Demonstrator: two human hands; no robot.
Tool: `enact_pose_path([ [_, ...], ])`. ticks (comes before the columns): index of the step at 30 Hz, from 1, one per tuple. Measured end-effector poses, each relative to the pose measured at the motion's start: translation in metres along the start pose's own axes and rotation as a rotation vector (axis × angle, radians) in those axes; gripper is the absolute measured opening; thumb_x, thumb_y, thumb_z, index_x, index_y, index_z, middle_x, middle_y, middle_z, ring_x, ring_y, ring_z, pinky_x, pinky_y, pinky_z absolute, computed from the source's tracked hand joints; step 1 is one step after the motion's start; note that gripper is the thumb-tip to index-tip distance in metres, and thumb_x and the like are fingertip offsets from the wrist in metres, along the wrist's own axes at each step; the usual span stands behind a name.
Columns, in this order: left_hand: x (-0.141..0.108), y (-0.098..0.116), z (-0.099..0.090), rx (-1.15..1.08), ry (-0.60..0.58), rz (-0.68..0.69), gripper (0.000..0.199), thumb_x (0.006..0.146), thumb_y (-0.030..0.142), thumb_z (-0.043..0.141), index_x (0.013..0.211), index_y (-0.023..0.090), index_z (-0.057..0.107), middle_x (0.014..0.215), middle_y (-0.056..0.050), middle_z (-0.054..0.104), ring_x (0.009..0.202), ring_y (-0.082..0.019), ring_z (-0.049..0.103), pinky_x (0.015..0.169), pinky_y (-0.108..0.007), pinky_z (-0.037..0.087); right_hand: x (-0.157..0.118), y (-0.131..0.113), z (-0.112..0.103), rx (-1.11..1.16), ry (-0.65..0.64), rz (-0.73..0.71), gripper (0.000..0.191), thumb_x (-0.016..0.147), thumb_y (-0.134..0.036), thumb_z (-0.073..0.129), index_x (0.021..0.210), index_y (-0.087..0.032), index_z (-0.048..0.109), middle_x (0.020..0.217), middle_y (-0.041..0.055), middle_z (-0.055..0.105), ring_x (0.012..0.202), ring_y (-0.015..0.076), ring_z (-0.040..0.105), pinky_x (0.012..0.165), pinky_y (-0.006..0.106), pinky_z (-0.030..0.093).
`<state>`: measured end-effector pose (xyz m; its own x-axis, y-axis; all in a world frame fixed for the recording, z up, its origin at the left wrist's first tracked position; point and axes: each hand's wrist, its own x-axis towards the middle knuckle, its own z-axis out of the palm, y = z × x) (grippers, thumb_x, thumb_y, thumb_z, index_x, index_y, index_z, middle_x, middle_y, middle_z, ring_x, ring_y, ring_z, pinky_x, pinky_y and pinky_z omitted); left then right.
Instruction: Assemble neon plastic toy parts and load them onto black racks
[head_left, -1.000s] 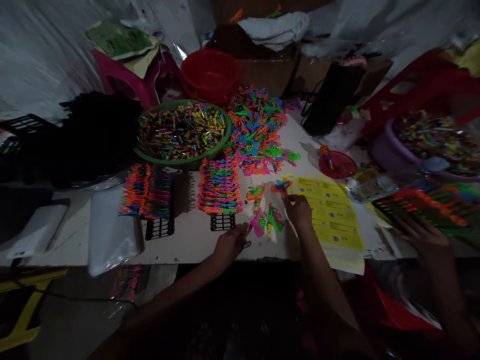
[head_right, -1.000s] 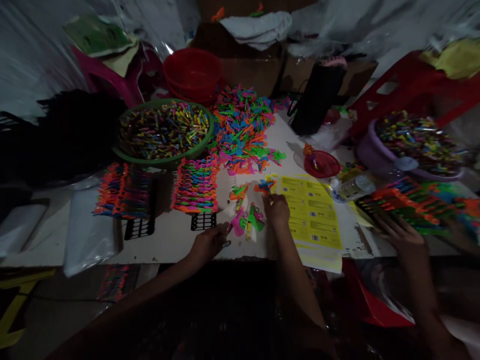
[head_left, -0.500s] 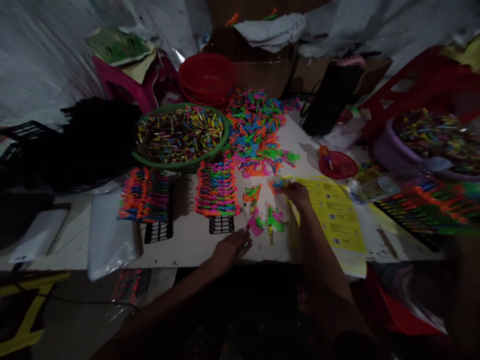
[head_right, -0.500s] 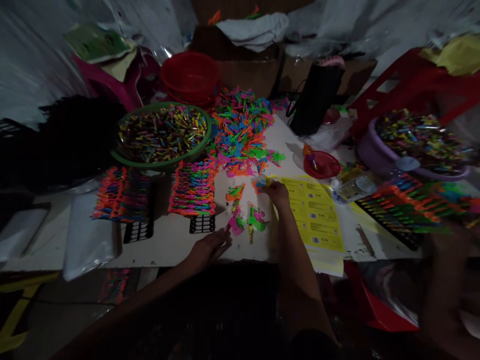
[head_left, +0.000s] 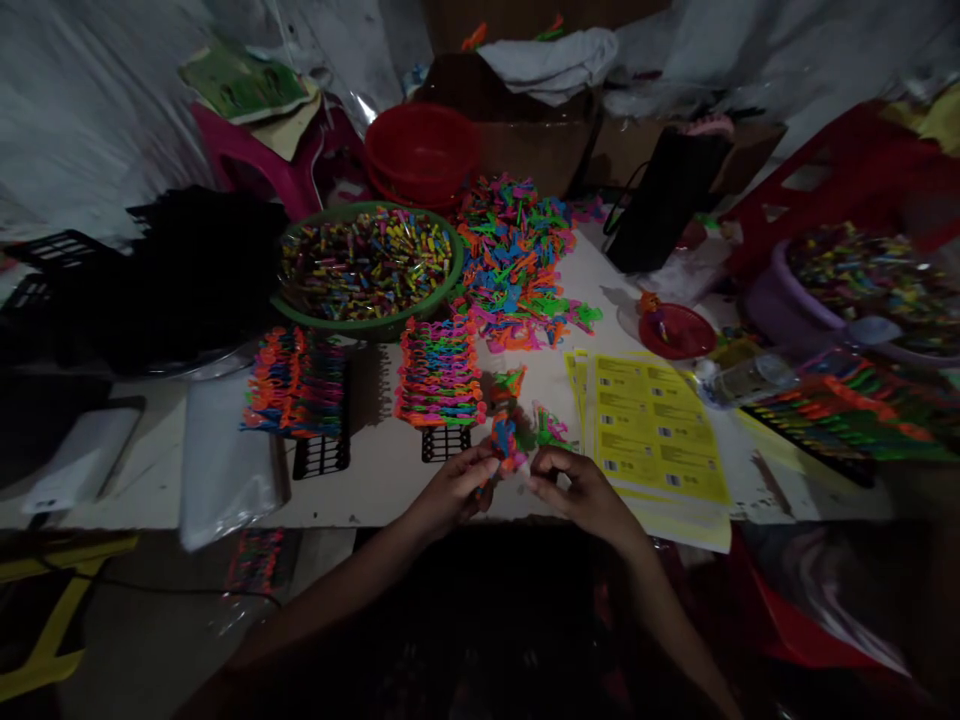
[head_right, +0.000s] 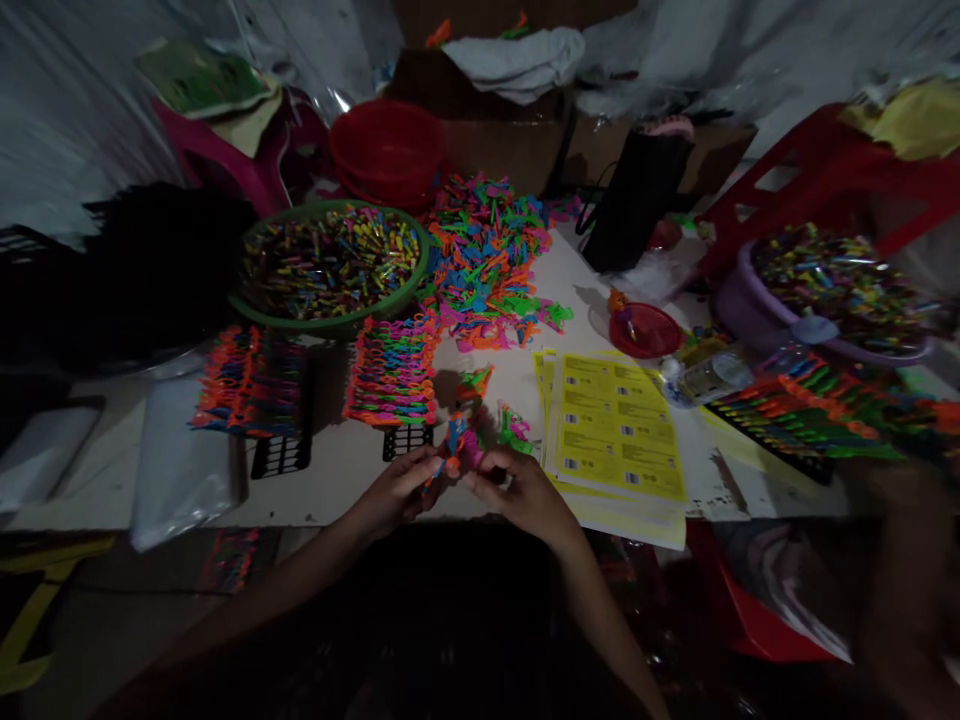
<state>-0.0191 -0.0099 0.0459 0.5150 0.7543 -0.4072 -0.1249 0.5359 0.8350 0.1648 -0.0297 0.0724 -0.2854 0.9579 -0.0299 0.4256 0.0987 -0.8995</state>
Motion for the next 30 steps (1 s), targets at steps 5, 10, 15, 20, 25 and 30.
enact_pose_path([
  [5,0.018,-0.023,-0.014,-0.019,0.19,-0.019,0.039,0.07,0.051,0.057,0.083,0.015,0.052,0.057,0.002,0.057,0.035,-0.004,0.04,0.03,-0.015,0.015,0.036,0.044,0.002,-0.243,0.23,-0.076,0.017,0.08,-0.029,0.048,0.081,-0.02,0.062,0.081,0.0045,0.063,0.079,0.0175,0.056,0.074,0.031,0.044],
  [10,0.015,-0.043,-0.029,0.075,0.237,0.038,0.041,0.073,0.054,0.052,0.079,0.014,0.051,0.057,0.0,0.06,0.033,-0.004,0.039,0.031,-0.015,0.022,0.057,0.074,0.005,-0.415,0.126,-0.278,0.033,0.075,-0.018,0.047,0.105,-0.019,0.061,0.112,0.0095,0.059,0.108,0.0216,0.049,0.093,0.039,0.038],
  [15,0.004,-0.052,-0.036,0.454,0.303,0.168,0.032,0.078,0.045,0.049,0.082,0.014,0.058,0.075,-0.007,0.066,0.054,-0.013,0.058,0.051,-0.024,0.046,0.046,0.066,0.014,-0.585,0.325,-0.008,0.024,0.079,-0.026,0.047,0.09,-0.018,0.067,0.089,0.0093,0.064,0.088,0.0216,0.055,0.083,0.035,0.042],
  [20,0.02,-0.051,-0.03,0.97,0.319,0.347,0.021,0.077,0.03,0.055,0.094,0.022,0.065,0.124,-0.009,0.051,0.101,-0.02,0.057,0.08,-0.03,0.048,0.043,0.062,0.042,-0.57,0.31,0.162,0.022,0.08,-0.025,0.047,0.072,-0.018,0.067,0.076,0.0074,0.064,0.078,0.0192,0.056,0.077,0.032,0.042],
  [25,0.032,-0.047,-0.025,0.811,0.241,0.471,0.019,0.079,0.031,0.053,0.084,0.017,0.065,0.111,-0.01,0.056,0.086,-0.016,0.059,0.074,-0.028,0.049,0.046,0.063,0.052,-0.074,0.305,0.06,0.017,0.077,-0.026,0.049,0.072,-0.019,0.064,0.078,0.0052,0.062,0.078,0.0173,0.057,0.073,0.03,0.045],
  [30,0.017,-0.038,-0.017,0.542,0.04,0.351,0.03,0.083,0.039,0.048,0.089,0.014,0.062,0.089,-0.007,0.059,0.054,-0.008,0.052,0.05,-0.021,0.046,0.039,0.051,0.051,0.431,0.238,0.153,0.034,0.068,-0.039,0.065,0.097,-0.022,0.059,0.088,0.0009,0.063,0.079,0.0147,0.058,0.073,0.028,0.047],
])
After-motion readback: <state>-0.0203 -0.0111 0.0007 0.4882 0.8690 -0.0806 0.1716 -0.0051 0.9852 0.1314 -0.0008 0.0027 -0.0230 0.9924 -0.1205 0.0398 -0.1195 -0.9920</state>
